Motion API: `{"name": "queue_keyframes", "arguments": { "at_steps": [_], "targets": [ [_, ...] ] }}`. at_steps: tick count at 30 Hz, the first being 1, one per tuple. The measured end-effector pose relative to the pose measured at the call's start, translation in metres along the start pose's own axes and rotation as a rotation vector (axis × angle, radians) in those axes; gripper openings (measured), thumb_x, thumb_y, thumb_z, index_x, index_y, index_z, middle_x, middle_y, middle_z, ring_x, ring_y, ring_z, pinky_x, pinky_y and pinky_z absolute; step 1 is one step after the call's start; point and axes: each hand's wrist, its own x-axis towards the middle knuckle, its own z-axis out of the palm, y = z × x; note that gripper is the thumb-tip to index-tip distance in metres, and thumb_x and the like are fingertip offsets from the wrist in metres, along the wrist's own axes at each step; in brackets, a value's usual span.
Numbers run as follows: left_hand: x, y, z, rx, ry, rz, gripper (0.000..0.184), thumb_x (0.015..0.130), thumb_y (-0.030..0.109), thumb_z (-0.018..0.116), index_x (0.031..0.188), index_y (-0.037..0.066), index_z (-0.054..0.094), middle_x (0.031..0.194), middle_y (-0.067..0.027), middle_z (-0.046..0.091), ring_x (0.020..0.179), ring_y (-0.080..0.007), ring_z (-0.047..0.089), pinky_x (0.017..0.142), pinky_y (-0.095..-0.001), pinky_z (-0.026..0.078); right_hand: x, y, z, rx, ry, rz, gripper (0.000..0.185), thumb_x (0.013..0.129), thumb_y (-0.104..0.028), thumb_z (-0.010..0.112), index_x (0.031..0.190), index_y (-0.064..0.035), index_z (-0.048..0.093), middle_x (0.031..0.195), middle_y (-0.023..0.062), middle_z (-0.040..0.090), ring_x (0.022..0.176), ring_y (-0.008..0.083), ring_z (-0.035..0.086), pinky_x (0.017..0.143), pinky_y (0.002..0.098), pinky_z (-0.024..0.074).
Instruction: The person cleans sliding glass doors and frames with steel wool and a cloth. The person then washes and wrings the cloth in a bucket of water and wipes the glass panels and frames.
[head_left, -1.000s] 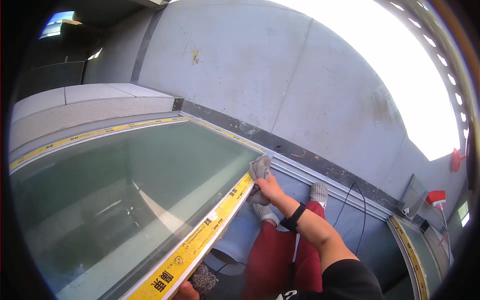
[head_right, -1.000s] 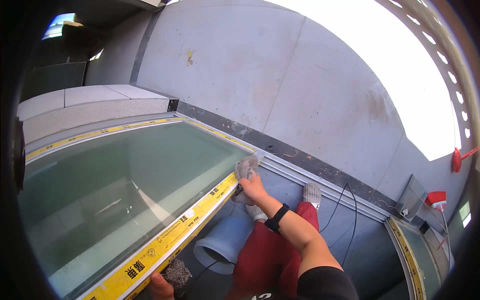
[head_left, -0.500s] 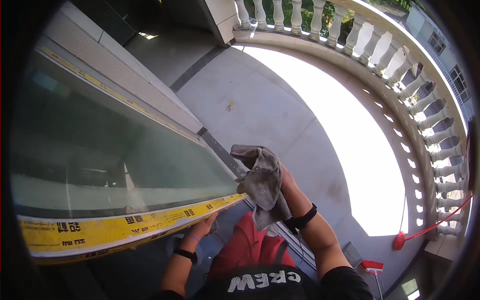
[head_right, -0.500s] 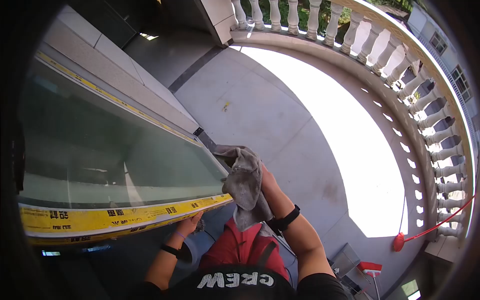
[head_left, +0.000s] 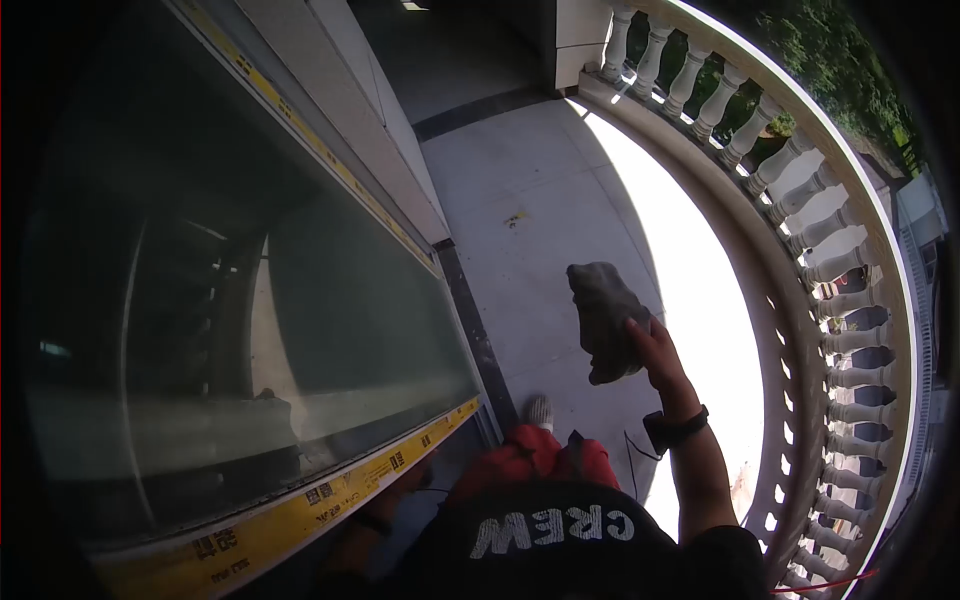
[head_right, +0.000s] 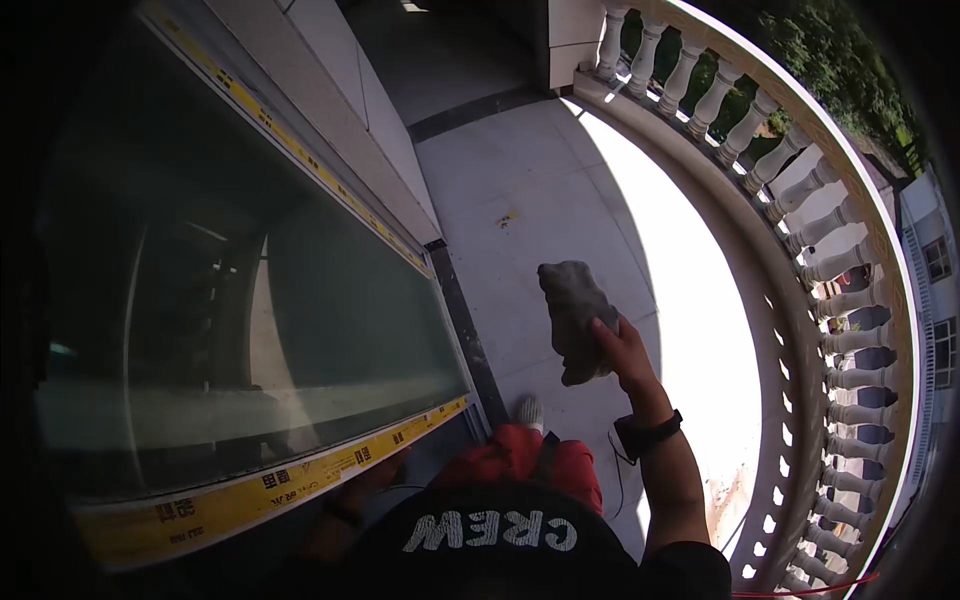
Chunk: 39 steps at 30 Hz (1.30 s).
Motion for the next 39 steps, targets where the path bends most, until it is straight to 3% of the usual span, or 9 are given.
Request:
{"name": "queue_keyframes", "arguments": {
  "at_steps": [7,9,11,14,19,21,25,32,39],
  "targets": [
    [-0.022,-0.004,0.044,-0.382,-0.421,-0.646,0.034,0.087,0.036,0.055,0.114,0.016,0.058,0.061,-0.0099,0.058,0.059,-0.0290,0.060,0.055,-0.0407,0.048,0.083,-0.068,0.013,0.225,-0.142,-0.056,0.008,0.087,-0.012,0.054,0.090,-0.0048,0.053,0.085,0.0076,0.059,0.076,0.0154,0.057,0.069,0.0288,0.0482],
    [-0.027,-0.016,0.067,-0.224,-0.469,-0.419,0.031,0.086,0.041,0.053,0.102,0.017,0.065,0.064,-0.0147,0.059,0.064,-0.0317,0.062,0.059,-0.0420,0.048,0.106,-0.084,0.024,-0.175,-0.179,-0.104,0.003,0.083,-0.007,0.054,0.086,-0.0063,0.053,0.080,0.0046,0.057,0.072,0.0137,0.056,0.067,0.0263,0.0473],
    [-0.020,0.044,0.054,-0.244,-0.270,-0.615,0.049,0.087,0.044,0.054,0.069,0.000,0.066,0.063,-0.0157,0.064,0.059,-0.0244,0.064,0.063,-0.0343,0.051,0.113,-0.106,0.042,0.008,-0.388,-0.126,0.006,0.082,0.000,0.051,0.084,-0.0060,0.052,0.074,0.0035,0.056,0.069,0.0124,0.056,0.065,0.0252,0.0468],
    [0.022,0.090,0.061,-0.331,-0.235,-0.902,0.049,0.085,0.047,0.056,0.071,0.002,0.068,0.065,-0.0166,0.064,0.062,-0.0276,0.064,0.067,-0.0357,0.050,0.147,-0.126,0.052,0.131,-0.499,-0.084,0.013,0.080,0.006,0.051,0.087,-0.0050,0.049,0.079,0.0060,0.058,0.070,0.0133,0.056,0.066,0.0267,0.0481],
    [0.136,0.174,0.029,-0.502,0.354,-0.662,0.071,0.076,0.050,0.065,0.133,0.014,0.044,0.103,-0.0136,0.062,0.089,-0.0252,0.061,0.074,-0.0382,0.047,0.137,-0.172,0.100,-0.174,-1.121,0.005,0.017,0.079,0.005,0.057,0.092,-0.0035,0.051,0.087,0.0048,0.057,0.075,0.0135,0.057,0.065,0.0257,0.0472],
    [0.176,0.246,-0.049,-0.645,0.375,-0.522,0.083,0.075,0.049,0.070,0.140,0.013,0.032,0.083,-0.0066,0.057,0.074,-0.0186,0.056,0.063,-0.0313,0.044,0.144,-0.164,0.109,-0.247,-1.357,-0.077,0.017,0.080,0.003,0.059,0.094,-0.0018,0.051,0.089,0.0063,0.056,0.080,0.0146,0.057,0.069,0.0269,0.0477],
    [0.225,0.283,-0.091,-0.525,0.694,-0.196,0.046,0.084,0.036,0.062,0.120,0.010,0.050,0.084,-0.0051,0.057,0.076,-0.0153,0.055,0.068,-0.0297,0.044,0.149,-0.186,0.140,-0.278,-1.547,-0.815,0.028,0.079,-0.001,0.061,0.105,-0.0014,0.050,0.099,0.0098,0.053,0.092,0.0177,0.054,0.083,0.0327,0.0447],
    [0.169,0.322,-0.123,-0.527,1.071,-0.130,0.027,0.089,0.021,0.057,0.109,0.003,0.057,0.097,-0.0132,0.061,0.085,-0.0215,0.059,0.080,-0.0295,0.046,0.111,-0.191,0.185,-0.044,-1.589,-0.771,0.067,0.080,-0.012,0.064,0.133,0.0054,0.026,0.128,0.0210,0.040,0.119,0.0285,0.041,0.101,0.0397,0.0321],
    [0.064,0.366,-0.126,-0.075,1.302,-0.185,0.021,0.079,0.017,0.070,0.090,0.000,0.061,0.073,-0.0070,0.055,0.063,-0.0183,0.055,0.055,-0.0290,0.042,0.025,-0.222,0.248,-0.020,-1.747,-0.835,0.043,0.081,-0.005,0.062,0.122,0.0003,0.048,0.110,0.0137,0.058,0.100,0.0189,0.057,0.086,0.0296,0.0446]
  ]
}}
